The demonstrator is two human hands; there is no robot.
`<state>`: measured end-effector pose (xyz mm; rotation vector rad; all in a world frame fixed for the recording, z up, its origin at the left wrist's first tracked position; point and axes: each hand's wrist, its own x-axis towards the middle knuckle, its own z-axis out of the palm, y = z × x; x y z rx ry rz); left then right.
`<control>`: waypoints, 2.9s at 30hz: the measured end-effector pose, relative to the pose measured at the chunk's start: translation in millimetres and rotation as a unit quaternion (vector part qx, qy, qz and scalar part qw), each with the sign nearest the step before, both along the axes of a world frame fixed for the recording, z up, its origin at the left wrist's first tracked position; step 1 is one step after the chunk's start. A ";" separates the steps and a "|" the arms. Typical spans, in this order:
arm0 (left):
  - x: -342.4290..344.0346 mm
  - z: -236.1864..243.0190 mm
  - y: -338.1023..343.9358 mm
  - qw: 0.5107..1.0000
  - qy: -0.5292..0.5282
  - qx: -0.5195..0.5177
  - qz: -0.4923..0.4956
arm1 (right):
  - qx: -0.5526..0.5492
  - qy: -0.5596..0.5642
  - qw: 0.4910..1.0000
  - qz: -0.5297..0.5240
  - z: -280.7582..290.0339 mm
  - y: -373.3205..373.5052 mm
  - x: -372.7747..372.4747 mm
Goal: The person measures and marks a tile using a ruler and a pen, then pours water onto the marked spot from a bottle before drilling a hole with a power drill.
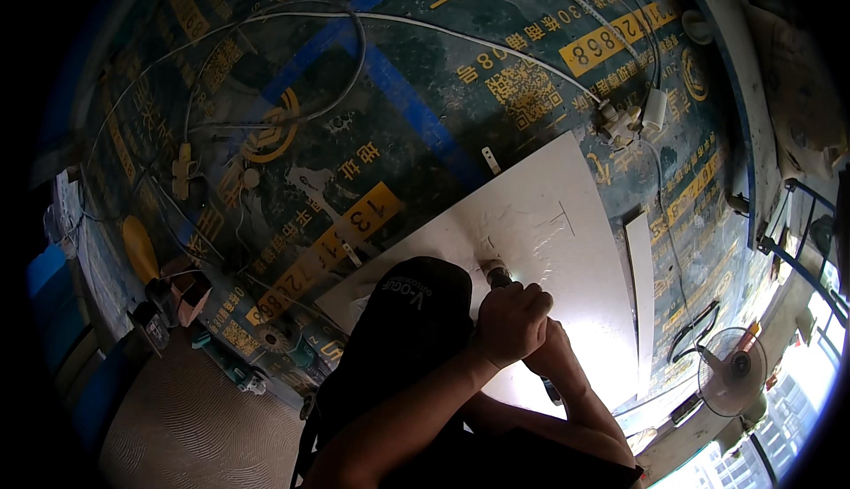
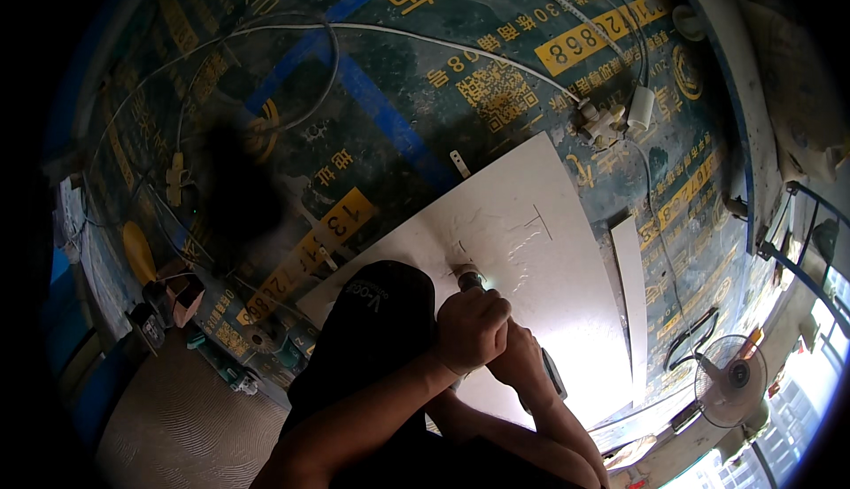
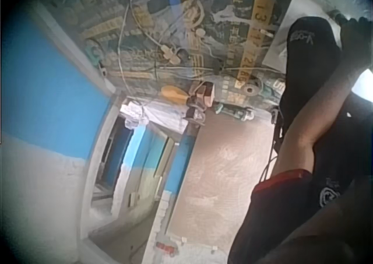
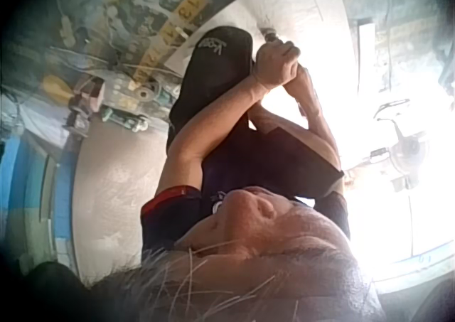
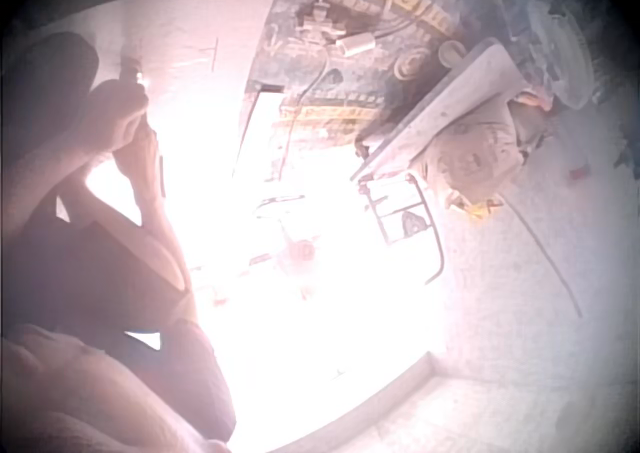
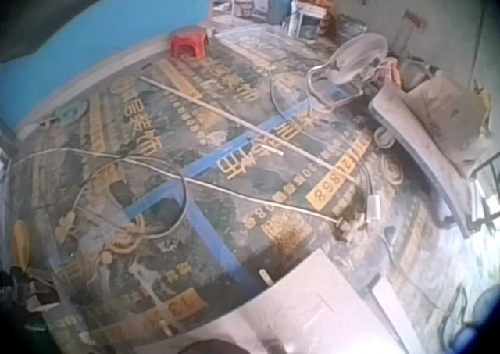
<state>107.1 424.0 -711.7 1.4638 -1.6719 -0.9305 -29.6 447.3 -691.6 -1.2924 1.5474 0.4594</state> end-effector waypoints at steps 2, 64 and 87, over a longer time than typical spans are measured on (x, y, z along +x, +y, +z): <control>-0.4 -0.2 -0.7 1.000 0.003 0.000 -0.003 | -0.001 0.000 1.000 0.004 -0.6 0.1 -0.3; -8.4 -1.2 1.7 1.000 -0.010 -0.012 -0.013 | -0.015 -0.012 1.000 0.002 -8.9 10.8 -6.7; -6.3 -1.6 3.8 1.000 -0.002 -0.022 -0.003 | -0.014 0.009 1.000 0.005 -7.0 10.5 -5.2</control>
